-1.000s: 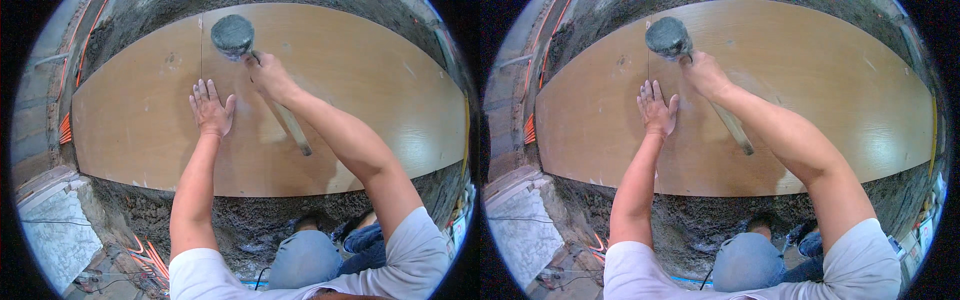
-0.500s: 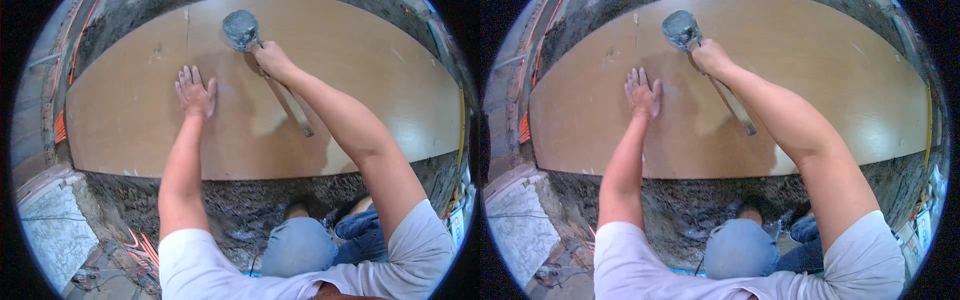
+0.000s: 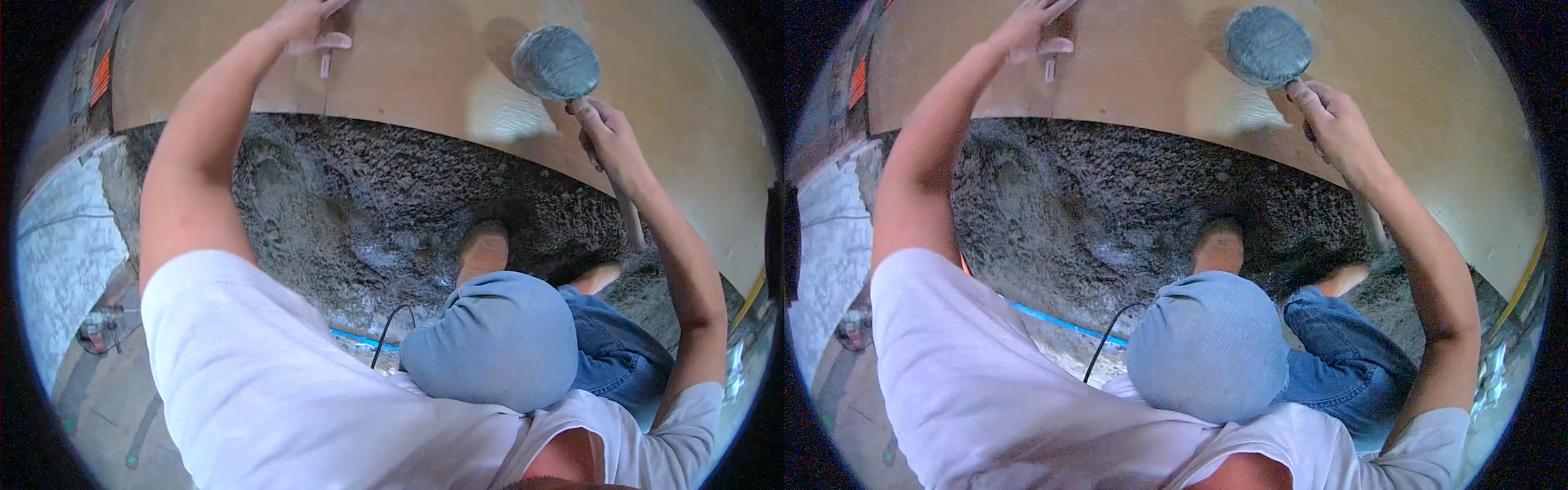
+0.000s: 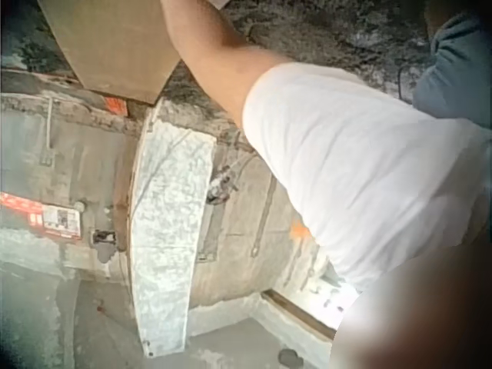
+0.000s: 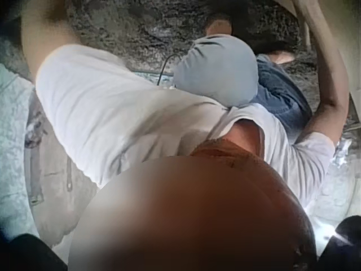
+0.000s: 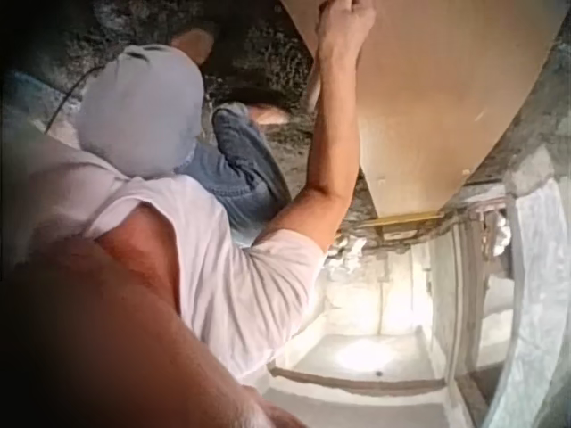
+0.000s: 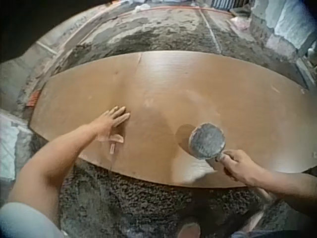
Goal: Laying large floor tiles onto a wet cement bed and leveling them with a mallet.
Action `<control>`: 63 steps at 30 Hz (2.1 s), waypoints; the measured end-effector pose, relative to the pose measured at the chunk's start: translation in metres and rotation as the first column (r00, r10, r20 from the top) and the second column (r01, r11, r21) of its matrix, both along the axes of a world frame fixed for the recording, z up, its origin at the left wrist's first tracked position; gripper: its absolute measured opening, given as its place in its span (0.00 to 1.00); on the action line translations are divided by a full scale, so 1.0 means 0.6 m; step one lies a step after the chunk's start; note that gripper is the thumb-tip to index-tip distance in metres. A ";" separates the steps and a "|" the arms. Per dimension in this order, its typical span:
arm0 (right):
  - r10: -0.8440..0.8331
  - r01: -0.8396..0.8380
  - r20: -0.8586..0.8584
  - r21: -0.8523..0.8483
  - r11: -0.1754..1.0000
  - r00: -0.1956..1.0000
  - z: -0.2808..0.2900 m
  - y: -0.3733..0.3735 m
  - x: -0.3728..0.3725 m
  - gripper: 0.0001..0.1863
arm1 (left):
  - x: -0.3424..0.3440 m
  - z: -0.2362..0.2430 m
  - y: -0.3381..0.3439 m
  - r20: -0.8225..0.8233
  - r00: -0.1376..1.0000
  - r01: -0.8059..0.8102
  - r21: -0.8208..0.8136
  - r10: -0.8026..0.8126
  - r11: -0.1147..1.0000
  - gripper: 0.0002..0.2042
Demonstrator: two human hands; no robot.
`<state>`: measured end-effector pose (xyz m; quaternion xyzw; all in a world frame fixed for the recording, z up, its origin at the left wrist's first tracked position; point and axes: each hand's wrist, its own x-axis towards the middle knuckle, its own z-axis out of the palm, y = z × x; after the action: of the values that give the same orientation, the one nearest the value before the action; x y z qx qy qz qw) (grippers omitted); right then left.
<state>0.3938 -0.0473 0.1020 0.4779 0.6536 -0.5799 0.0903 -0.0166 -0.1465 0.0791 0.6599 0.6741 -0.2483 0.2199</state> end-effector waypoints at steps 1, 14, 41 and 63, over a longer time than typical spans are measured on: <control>-0.019 0.021 -0.101 0.020 1.000 0.995 0.008 -0.012 -0.018 0.22 | -0.020 0.016 -0.014 -0.025 0.999 -0.028 -0.010 0.028 1.000 0.51; 0.142 -0.130 -0.267 0.063 0.990 0.953 -0.007 -0.078 -0.140 0.24 | -0.013 0.036 -0.004 -0.043 0.996 0.074 -0.076 -0.077 0.994 0.56; 0.178 -0.175 0.016 -0.121 0.977 0.984 -0.022 -0.028 0.008 0.21 | 0.083 -0.064 0.029 0.180 0.902 -0.432 0.375 0.393 0.820 0.38; 0.051 -0.051 0.010 -0.026 0.998 0.999 -0.036 -0.016 0.025 0.17 | 0.238 -0.086 0.024 0.278 0.389 -0.787 0.596 0.879 0.160 0.35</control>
<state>0.4085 -0.0567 0.0806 0.4632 0.6576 -0.5830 0.1146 0.1264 -0.1319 0.0276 0.1899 0.9738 0.1210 0.0310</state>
